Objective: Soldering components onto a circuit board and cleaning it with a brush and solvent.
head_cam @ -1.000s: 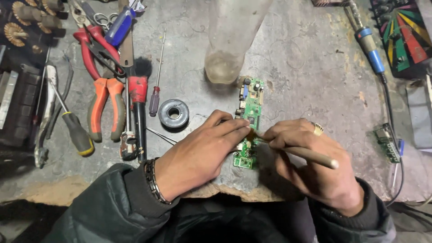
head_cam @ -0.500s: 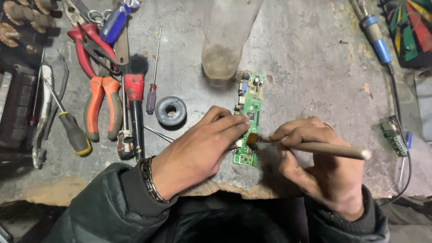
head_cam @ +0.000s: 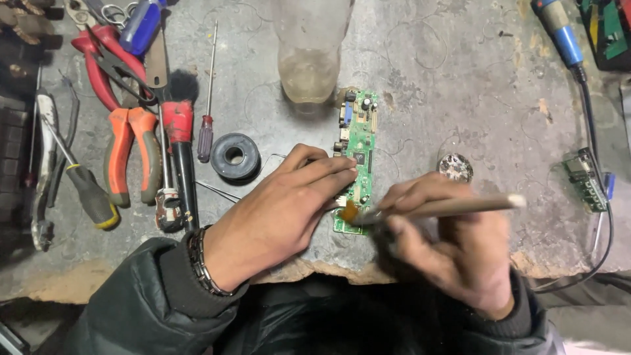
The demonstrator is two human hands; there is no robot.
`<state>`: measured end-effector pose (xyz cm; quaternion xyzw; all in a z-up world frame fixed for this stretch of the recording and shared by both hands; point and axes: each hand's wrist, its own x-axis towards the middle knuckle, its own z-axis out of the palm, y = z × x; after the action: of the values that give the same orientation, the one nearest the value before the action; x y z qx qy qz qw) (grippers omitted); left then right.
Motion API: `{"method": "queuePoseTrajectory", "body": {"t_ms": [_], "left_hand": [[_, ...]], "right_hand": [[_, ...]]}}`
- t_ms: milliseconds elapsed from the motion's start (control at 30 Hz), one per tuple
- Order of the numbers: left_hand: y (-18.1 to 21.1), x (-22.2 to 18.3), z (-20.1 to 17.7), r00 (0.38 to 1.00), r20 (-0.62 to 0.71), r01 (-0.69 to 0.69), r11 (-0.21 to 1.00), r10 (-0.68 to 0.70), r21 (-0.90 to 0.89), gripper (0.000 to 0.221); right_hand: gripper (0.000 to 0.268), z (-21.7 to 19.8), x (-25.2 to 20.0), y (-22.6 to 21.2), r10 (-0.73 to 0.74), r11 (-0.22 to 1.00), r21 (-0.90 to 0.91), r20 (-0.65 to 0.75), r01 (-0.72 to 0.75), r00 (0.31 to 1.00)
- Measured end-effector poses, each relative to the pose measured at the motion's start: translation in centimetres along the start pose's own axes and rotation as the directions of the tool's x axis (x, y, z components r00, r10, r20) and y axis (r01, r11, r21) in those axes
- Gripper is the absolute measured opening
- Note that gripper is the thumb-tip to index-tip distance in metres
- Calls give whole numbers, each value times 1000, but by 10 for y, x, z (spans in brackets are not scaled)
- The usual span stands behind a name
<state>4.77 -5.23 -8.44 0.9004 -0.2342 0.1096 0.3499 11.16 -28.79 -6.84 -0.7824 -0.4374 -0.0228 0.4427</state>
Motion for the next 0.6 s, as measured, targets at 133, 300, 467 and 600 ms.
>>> {"method": "queuePoseTrajectory", "body": {"t_ms": [133, 300, 467, 600], "left_hand": [[2, 3, -2, 999, 20, 30, 1000, -30, 4, 39], [2, 3, -3, 999, 25, 44, 999, -44, 1, 36], [0, 5, -2, 998, 36, 41, 999, -41, 7, 36], [1, 5, -2, 999, 29, 43, 999, -43, 8, 38]], "right_hand": [[15, 0, -6, -4, 127, 966, 223, 16, -127, 992], [15, 1, -12, 4, 97, 974, 210, -19, -91, 995], [17, 3, -9, 0, 31, 961, 275, 22, -36, 999], [17, -4, -8, 3, 81, 996, 43, 10, -81, 997]]}}
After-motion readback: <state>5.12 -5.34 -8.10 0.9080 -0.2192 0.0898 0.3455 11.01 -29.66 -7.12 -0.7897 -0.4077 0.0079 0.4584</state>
